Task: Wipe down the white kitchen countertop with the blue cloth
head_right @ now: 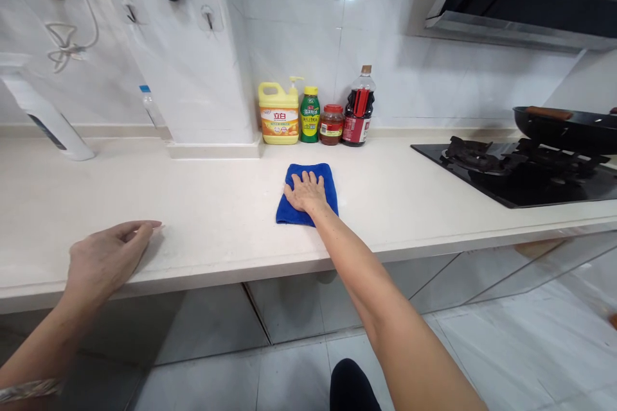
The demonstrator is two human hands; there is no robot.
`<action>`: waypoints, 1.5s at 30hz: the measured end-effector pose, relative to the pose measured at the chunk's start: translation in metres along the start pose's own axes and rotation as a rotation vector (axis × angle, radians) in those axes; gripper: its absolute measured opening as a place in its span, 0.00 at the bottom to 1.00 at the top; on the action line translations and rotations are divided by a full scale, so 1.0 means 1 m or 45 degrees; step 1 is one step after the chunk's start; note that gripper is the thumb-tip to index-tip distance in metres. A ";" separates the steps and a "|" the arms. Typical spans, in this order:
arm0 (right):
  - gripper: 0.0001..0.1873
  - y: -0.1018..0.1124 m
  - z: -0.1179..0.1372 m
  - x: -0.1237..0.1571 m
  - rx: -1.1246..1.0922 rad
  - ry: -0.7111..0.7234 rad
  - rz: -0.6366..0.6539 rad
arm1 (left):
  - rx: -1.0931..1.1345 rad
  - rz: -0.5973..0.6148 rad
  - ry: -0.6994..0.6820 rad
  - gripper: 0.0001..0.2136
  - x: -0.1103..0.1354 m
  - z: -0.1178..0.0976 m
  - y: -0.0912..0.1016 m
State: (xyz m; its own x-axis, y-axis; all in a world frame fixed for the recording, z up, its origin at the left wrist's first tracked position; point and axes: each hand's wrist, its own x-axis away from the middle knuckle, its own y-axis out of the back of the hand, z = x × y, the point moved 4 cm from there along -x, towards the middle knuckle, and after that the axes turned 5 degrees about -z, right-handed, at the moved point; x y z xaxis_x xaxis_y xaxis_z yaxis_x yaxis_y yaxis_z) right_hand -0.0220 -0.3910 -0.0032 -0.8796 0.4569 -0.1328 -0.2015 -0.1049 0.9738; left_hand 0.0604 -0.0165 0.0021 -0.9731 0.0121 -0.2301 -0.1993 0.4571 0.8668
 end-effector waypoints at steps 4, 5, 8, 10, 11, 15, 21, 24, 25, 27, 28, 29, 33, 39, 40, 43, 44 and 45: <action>0.35 -0.002 0.000 0.003 0.010 0.001 -0.004 | 0.015 -0.008 0.010 0.22 0.000 0.000 -0.001; 0.34 -0.002 0.000 0.004 0.014 0.007 -0.007 | 0.016 -0.011 0.008 0.22 0.000 0.000 -0.001; 0.35 -0.001 0.000 0.009 0.022 0.022 -0.013 | 0.022 -0.001 0.000 0.22 0.001 -0.001 -0.001; 0.35 0.000 -0.001 0.014 0.020 0.036 -0.007 | 0.028 0.007 -0.006 0.22 0.001 -0.001 -0.001; 0.35 0.001 -0.001 0.017 0.016 0.048 -0.003 | 0.027 0.005 -0.011 0.22 0.001 -0.001 0.000; 0.36 0.001 -0.005 0.026 0.002 0.113 0.010 | 0.016 -0.019 -0.022 0.23 -0.001 0.000 0.001; 0.36 0.003 -0.010 0.036 -0.037 0.184 0.011 | -0.018 -0.007 -0.010 0.24 0.000 -0.004 0.003; 0.36 0.005 -0.015 0.041 -0.037 0.238 0.042 | -0.030 -0.008 -0.019 0.23 0.002 -0.007 0.005; 0.36 0.006 -0.017 0.044 -0.036 0.259 0.053 | -0.028 -0.012 -0.015 0.23 0.002 -0.007 0.006; 0.36 0.008 -0.023 0.048 -0.038 0.288 0.070 | -0.028 -0.019 -0.006 0.24 0.003 -0.007 0.007; 0.36 0.009 -0.026 0.051 -0.042 0.301 0.075 | -0.028 -0.022 -0.003 0.24 0.003 -0.007 0.007; 0.36 0.010 -0.029 0.053 -0.046 0.312 0.079 | -0.027 -0.023 -0.002 0.24 0.004 -0.007 0.007; 0.35 0.011 -0.044 0.055 -0.072 0.364 0.087 | -0.025 -0.010 -0.008 0.23 0.005 -0.008 0.008; 0.34 0.011 -0.072 0.039 -0.075 0.298 0.070 | 0.002 -0.043 -0.014 0.22 0.005 -0.008 0.008; 0.34 0.011 -0.076 0.035 -0.066 0.263 0.065 | -0.001 -0.044 -0.013 0.22 0.005 -0.008 0.008; 0.35 0.012 -0.084 0.027 -0.043 0.178 0.044 | -0.006 -0.029 -0.012 0.22 0.005 -0.007 0.006; 0.35 0.012 -0.085 0.025 -0.038 0.159 0.042 | -0.007 -0.024 -0.013 0.22 0.005 -0.007 0.006; 0.35 0.012 -0.085 0.023 -0.030 0.144 0.043 | -0.008 -0.022 -0.015 0.22 0.005 -0.006 0.006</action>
State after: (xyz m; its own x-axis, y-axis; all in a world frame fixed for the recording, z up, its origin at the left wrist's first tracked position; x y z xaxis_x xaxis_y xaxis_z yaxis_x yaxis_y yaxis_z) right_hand -0.0811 -0.4573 -0.0101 -0.9286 0.3506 -0.1214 -0.1802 -0.1400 0.9736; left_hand 0.0534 -0.0194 0.0087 -0.9681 0.0147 -0.2502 -0.2169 0.4515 0.8655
